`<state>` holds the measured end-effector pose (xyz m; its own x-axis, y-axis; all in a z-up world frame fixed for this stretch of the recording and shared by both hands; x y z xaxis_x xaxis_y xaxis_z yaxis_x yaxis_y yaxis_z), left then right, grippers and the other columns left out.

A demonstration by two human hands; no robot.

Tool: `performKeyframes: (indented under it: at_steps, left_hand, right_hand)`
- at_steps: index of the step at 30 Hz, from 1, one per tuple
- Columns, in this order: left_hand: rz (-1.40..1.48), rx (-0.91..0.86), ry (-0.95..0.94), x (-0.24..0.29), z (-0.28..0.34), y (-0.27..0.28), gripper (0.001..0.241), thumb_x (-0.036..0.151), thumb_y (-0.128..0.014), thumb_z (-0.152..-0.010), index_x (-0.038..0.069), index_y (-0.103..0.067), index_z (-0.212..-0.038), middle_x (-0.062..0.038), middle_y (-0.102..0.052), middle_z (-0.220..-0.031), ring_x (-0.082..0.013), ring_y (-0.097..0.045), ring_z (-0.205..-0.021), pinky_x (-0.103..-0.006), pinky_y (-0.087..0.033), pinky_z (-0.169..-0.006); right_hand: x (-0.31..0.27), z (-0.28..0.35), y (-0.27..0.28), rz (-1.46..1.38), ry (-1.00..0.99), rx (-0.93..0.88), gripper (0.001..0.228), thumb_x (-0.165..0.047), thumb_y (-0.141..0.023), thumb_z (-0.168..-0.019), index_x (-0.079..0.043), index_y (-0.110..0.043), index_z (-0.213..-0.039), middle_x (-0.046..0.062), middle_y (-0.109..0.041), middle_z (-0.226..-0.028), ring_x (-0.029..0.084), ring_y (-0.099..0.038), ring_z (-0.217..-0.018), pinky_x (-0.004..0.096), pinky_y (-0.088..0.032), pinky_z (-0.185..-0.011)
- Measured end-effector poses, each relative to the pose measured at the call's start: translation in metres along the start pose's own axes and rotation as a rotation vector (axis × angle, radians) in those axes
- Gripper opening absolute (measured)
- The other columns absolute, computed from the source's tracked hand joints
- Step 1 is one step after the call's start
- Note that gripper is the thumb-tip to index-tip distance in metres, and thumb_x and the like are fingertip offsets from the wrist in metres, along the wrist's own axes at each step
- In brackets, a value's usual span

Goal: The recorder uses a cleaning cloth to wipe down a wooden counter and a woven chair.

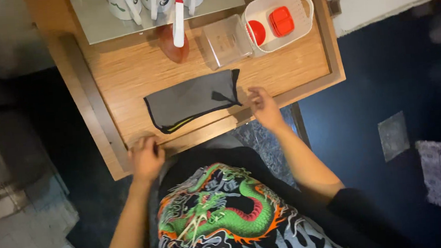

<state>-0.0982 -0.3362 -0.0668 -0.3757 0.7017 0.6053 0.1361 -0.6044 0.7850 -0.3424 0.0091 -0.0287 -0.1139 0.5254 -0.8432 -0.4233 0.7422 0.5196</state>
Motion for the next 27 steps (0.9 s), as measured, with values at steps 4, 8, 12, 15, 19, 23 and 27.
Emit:
performKeyframes:
  at_steps: [4,8,12,15,19,23,27]
  left_hand:
    - [-0.024,0.019,-0.104,0.031,-0.021,-0.001,0.028,0.024,-0.070,-0.083,0.016,-0.070,-0.110,-0.010,-0.062,-0.117,-0.0350,-0.058,-0.117,-0.0518,-0.041,-0.099]
    - [0.025,0.134,0.024,0.024,-0.041,-0.012,0.034,0.024,-0.073,-0.087,0.007,-0.067,-0.116,-0.018,-0.059,-0.119,-0.0401,-0.057,-0.112,-0.0535,-0.045,-0.093]
    - [0.206,0.201,0.245,-0.021,-0.053,-0.045,0.044,0.021,-0.076,-0.085,-0.002,-0.061,-0.119,-0.024,-0.062,-0.112,-0.0420,-0.062,-0.102,-0.0508,-0.052,-0.088]
    - [0.236,0.218,0.249,-0.020,-0.050,-0.055,0.042,0.020,-0.076,-0.084,-0.001,-0.061,-0.117,-0.021,-0.069,-0.105,-0.0374,-0.068,-0.099,-0.0470,-0.054,-0.089]
    - [0.216,0.235,0.350,0.000,-0.043,-0.051,0.044,0.024,-0.076,-0.086,-0.001,-0.060,-0.118,-0.021,-0.070,-0.106,-0.0373,-0.068,-0.100,-0.0468,-0.054,-0.091]
    - [-0.041,0.227,0.401,0.049,-0.038,-0.033,0.053,0.028,-0.075,-0.086,0.001,-0.057,-0.129,-0.024,-0.061,-0.123,-0.0418,-0.061,-0.110,-0.0533,-0.049,-0.094]
    - [-0.280,0.181,0.020,0.126,-0.052,-0.044,0.057,0.025,-0.070,-0.084,0.010,-0.058,-0.137,-0.017,-0.057,-0.138,-0.0393,-0.057,-0.119,-0.0572,-0.043,-0.097]
  right_hand:
    - [0.045,0.028,-0.020,0.078,-0.141,-0.001,0.046,0.003,-0.060,-0.088,-0.004,-0.059,-0.133,0.012,-0.066,-0.109,0.019,-0.066,-0.088,0.032,-0.055,-0.078]
    - [0.060,0.013,-0.039,0.111,-0.204,0.012,0.039,-0.007,-0.069,-0.090,-0.002,-0.058,-0.128,0.012,-0.070,-0.103,0.021,-0.070,-0.090,0.032,-0.057,-0.079]
    - [0.072,-0.010,-0.044,0.145,-0.106,0.015,0.023,-0.007,-0.067,-0.092,-0.002,-0.067,-0.115,0.011,-0.074,-0.098,0.024,-0.074,-0.092,0.032,-0.059,-0.082]
    - [0.047,-0.028,-0.047,0.084,0.062,-0.034,0.021,-0.007,-0.068,-0.089,-0.004,-0.071,-0.110,0.012,-0.070,-0.099,0.025,-0.071,-0.087,0.035,-0.058,-0.078]
    - [0.018,-0.036,-0.046,0.251,0.408,-0.151,0.025,-0.007,-0.077,-0.080,-0.012,-0.075,-0.105,0.009,-0.069,-0.090,0.027,-0.066,-0.089,0.038,-0.055,-0.086]
    - [0.025,-0.044,-0.041,0.085,0.155,-0.330,0.041,-0.007,-0.073,-0.075,-0.007,-0.066,-0.115,0.008,-0.063,-0.098,0.028,-0.060,-0.091,0.037,-0.054,-0.079]
    - [0.035,-0.047,-0.037,0.132,0.261,-0.353,0.030,-0.006,-0.071,-0.083,-0.008,-0.066,-0.113,0.007,-0.064,-0.096,0.028,-0.060,-0.098,0.038,-0.054,-0.083]
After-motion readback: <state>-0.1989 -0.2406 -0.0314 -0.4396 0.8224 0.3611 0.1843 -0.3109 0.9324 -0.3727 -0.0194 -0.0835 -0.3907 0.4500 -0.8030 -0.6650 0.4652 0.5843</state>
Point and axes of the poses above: each hand's wrist, its own z-axis away from the middle knuckle, its own y-axis out of the back of the hand, x = y × z, the point moved 6 cm from there along -z, towards the middle knuckle
